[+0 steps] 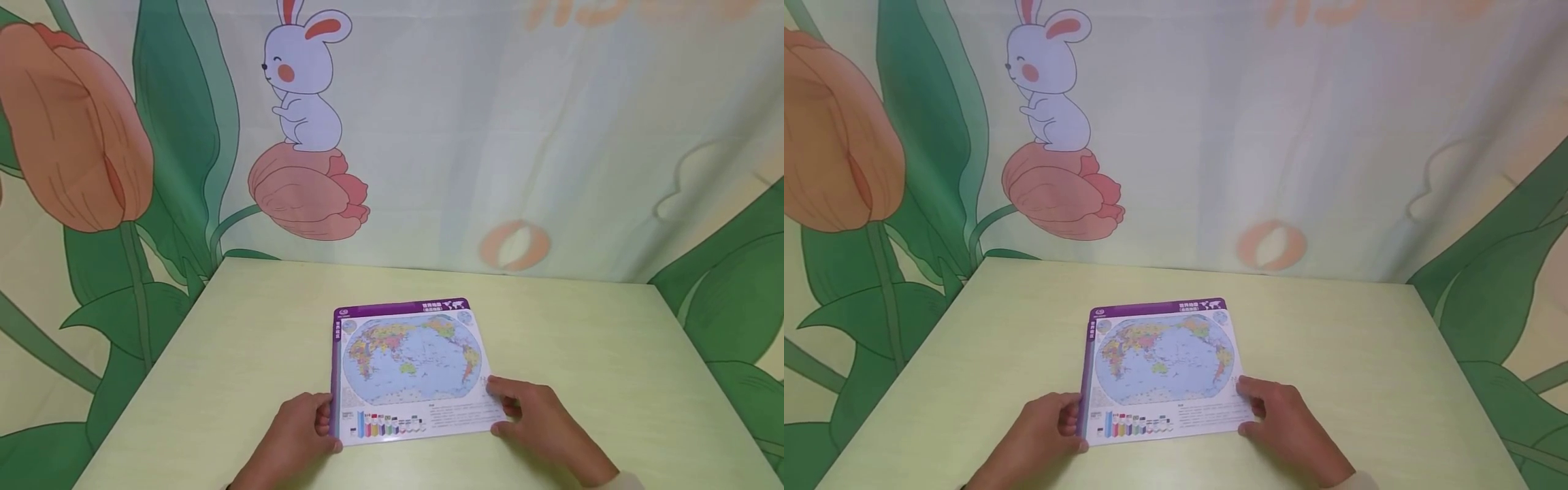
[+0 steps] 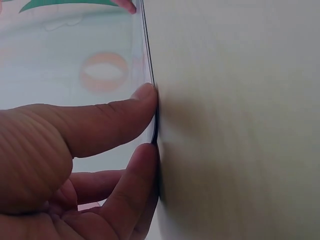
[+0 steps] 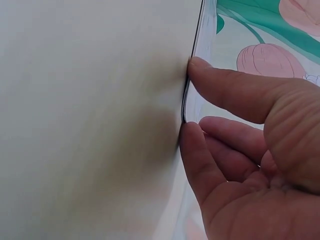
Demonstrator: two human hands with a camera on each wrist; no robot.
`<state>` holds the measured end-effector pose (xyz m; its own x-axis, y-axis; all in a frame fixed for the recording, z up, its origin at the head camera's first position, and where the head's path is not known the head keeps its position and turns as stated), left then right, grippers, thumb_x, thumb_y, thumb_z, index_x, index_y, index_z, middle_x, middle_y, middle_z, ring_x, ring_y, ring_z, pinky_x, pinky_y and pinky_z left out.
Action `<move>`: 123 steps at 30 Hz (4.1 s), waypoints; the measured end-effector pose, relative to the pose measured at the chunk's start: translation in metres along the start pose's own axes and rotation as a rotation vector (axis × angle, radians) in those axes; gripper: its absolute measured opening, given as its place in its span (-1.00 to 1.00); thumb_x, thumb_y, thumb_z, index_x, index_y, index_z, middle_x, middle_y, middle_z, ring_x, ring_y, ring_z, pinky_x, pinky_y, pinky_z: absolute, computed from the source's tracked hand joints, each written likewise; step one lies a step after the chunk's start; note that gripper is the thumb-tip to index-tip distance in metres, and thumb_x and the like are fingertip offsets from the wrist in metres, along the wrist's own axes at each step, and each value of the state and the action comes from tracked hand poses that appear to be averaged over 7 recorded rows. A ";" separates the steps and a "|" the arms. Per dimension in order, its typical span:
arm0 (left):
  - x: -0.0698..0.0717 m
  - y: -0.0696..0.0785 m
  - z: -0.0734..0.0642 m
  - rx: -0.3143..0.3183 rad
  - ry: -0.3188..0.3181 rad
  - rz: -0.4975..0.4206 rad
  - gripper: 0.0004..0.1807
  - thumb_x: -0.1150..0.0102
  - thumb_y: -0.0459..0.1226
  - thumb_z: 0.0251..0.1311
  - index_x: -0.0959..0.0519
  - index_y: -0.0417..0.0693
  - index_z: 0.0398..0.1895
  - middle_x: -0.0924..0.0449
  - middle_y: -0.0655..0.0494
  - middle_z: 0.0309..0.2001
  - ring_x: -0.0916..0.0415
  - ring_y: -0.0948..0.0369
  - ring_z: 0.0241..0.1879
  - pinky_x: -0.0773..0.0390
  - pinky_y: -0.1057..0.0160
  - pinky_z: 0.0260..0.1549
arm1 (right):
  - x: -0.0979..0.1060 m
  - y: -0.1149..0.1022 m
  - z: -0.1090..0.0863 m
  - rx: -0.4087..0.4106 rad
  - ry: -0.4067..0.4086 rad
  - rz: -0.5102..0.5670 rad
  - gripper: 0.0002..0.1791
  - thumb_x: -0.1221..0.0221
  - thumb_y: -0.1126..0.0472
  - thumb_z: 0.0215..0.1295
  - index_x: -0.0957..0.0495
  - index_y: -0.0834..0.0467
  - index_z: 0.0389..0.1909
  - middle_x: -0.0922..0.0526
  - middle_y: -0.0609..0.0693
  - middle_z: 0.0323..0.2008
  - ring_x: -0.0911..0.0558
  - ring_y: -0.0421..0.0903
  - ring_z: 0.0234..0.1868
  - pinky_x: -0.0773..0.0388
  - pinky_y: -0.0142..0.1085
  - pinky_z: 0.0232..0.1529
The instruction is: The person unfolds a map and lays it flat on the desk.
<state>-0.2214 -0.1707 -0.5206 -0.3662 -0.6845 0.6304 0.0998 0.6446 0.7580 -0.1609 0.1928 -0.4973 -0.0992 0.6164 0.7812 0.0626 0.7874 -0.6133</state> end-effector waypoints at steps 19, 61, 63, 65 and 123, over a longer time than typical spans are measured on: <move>-0.010 -0.009 0.010 -0.009 -0.176 0.017 -0.49 -0.66 -0.36 -0.03 -0.57 -0.25 -0.04 -0.41 0.05 -0.31 -0.40 0.17 -0.25 -0.40 0.34 -0.31 | 0.003 -0.017 -0.010 -0.110 0.102 -0.070 -0.24 -0.61 0.29 0.01 -0.63 0.23 0.31 -0.63 0.14 0.36 -0.71 -0.11 0.06 -0.71 -0.19 0.10; 0.002 -0.015 0.015 0.073 -0.208 0.165 -0.43 -0.60 -0.19 0.11 -0.55 -0.22 0.11 -0.45 0.07 -0.25 -0.42 0.13 -0.18 -0.53 0.15 -0.13 | 0.005 -0.035 0.006 -0.032 0.170 -0.202 -0.29 -0.59 0.19 0.07 -0.64 0.25 0.28 -0.61 0.14 0.39 -0.58 0.25 0.33 -0.56 0.13 0.29; 0.009 -0.017 0.023 0.051 -0.186 0.158 -0.45 -0.58 -0.20 0.14 -0.56 -0.22 0.13 -0.47 0.09 -0.25 -0.42 0.14 -0.18 -0.55 0.14 -0.11 | 0.001 -0.044 0.002 -0.055 0.184 -0.201 -0.32 -0.58 0.19 0.07 -0.66 0.23 0.27 -0.62 0.10 0.38 -0.58 0.22 0.32 -0.57 0.10 0.29; 0.015 -0.017 0.030 0.019 -0.173 0.149 -0.46 -0.56 -0.21 0.17 -0.57 -0.22 0.15 -0.49 0.10 -0.24 -0.43 0.15 -0.18 -0.57 0.14 -0.09 | -0.006 -0.054 0.000 -0.080 0.182 -0.186 -0.33 -0.59 0.17 0.06 -0.68 0.20 0.25 -0.64 0.06 0.36 -0.61 0.16 0.30 -0.60 0.06 0.26; 0.060 -0.005 0.188 -0.330 -0.199 0.299 -0.59 -0.33 -0.45 0.34 -0.68 -0.21 0.25 -0.63 -0.06 0.10 -0.59 -0.01 0.12 -0.62 -0.09 0.26 | -0.149 -0.185 0.014 0.176 -0.045 -0.269 -0.68 -0.56 0.10 0.08 -0.77 0.01 -0.13 -0.75 -0.23 0.06 -0.49 -0.29 -0.16 -0.45 -0.46 -0.12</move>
<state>-0.4180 -0.1509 -0.5183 -0.4434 -0.3865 0.8087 0.5035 0.6391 0.5814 -0.1715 -0.0446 -0.5017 -0.1331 0.3819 0.9146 -0.1446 0.9054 -0.3992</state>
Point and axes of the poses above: each hand's wrist, its own z-axis towards the middle knuckle, its own x-axis out of the back of the hand, y = z × x, the point moved 8 cm from there along z, towards the middle knuckle
